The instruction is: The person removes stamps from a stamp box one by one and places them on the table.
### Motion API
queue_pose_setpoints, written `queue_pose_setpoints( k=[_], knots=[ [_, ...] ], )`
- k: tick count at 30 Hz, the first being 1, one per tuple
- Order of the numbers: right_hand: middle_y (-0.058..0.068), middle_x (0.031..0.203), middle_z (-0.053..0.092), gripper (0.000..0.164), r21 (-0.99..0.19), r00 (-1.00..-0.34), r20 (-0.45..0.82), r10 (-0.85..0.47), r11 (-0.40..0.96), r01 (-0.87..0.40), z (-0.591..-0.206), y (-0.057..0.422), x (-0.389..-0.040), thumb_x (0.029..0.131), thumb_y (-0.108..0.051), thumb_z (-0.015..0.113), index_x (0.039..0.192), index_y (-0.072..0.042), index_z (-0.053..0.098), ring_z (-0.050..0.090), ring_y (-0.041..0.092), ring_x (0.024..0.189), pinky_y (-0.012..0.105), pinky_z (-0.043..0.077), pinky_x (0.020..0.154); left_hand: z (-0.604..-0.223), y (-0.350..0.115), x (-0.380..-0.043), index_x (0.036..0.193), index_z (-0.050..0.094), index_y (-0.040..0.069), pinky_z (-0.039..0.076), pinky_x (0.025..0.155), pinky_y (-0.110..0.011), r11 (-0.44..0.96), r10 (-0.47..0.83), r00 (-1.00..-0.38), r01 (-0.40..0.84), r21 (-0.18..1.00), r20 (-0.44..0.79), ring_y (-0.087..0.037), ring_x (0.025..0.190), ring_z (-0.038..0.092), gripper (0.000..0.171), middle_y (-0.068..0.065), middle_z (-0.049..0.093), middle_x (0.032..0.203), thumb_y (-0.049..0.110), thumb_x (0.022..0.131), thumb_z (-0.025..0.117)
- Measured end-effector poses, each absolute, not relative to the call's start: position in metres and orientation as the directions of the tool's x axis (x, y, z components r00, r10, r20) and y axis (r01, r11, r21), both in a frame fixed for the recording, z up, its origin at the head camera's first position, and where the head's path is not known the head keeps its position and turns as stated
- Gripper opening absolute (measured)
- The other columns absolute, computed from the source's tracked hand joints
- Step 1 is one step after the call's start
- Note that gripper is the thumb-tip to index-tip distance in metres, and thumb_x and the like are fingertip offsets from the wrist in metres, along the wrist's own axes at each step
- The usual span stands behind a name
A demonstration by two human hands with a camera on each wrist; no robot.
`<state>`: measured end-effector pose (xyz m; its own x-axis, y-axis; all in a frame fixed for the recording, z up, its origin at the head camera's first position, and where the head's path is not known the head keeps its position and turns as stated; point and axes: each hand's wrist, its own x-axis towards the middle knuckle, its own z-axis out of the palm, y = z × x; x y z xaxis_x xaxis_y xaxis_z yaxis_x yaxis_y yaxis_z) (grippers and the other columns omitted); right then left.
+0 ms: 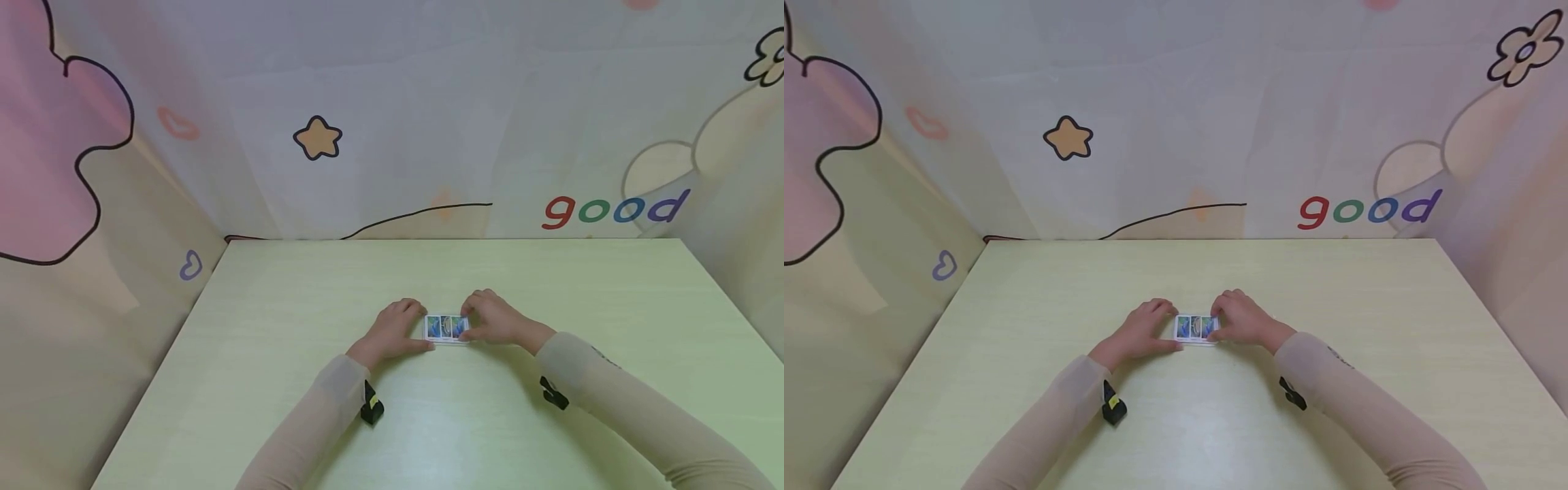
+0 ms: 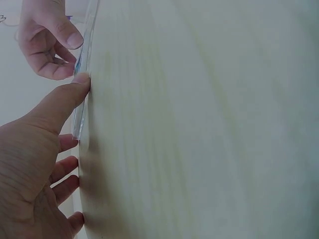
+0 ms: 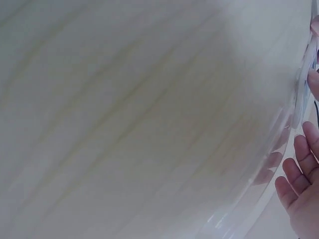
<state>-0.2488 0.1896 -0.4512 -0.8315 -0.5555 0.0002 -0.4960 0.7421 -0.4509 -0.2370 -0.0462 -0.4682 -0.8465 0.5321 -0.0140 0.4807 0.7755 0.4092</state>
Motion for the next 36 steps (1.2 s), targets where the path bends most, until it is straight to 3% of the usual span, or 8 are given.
queue_pose_setpoints(
  k=[24, 36],
  knots=[
    [0.01, 0.093, 0.064, 0.035, -0.589, -0.842, -0.058, -0.536, 0.699, -0.405, -0.4467, 0.1837, -0.2527, 0.07, -0.01, 0.083, 0.093, 0.002, 0.06, 0.055, 0.024, 0.09, 0.044, 0.047, 0.088, -0.4706, -0.0457, -0.2382, 0.128, 0.051, 0.011, 0.037, 0.105, -0.042, 0.775, 0.537, -0.844, 0.491, 0.398, -0.006, -0.026, 0.123, 0.046, 0.062, -0.008, 0.049, 0.133, 0.045, 0.081, 0.072],
    [0.013, 0.099, 0.064, 0.044, -0.557, -0.825, -0.068, -0.561, 0.707, -0.435, -0.4467, 0.1827, -0.254, 0.072, -0.011, 0.082, 0.108, 0.006, 0.063, 0.056, 0.026, 0.094, 0.044, 0.048, 0.088, -0.4703, -0.0466, -0.2368, 0.128, 0.051, 0.01, 0.037, 0.105, -0.043, 0.769, 0.542, -0.84, 0.496, 0.403, 0.0, -0.026, 0.124, 0.046, 0.061, -0.009, 0.049, 0.134, 0.044, 0.081, 0.072]
  ],
)
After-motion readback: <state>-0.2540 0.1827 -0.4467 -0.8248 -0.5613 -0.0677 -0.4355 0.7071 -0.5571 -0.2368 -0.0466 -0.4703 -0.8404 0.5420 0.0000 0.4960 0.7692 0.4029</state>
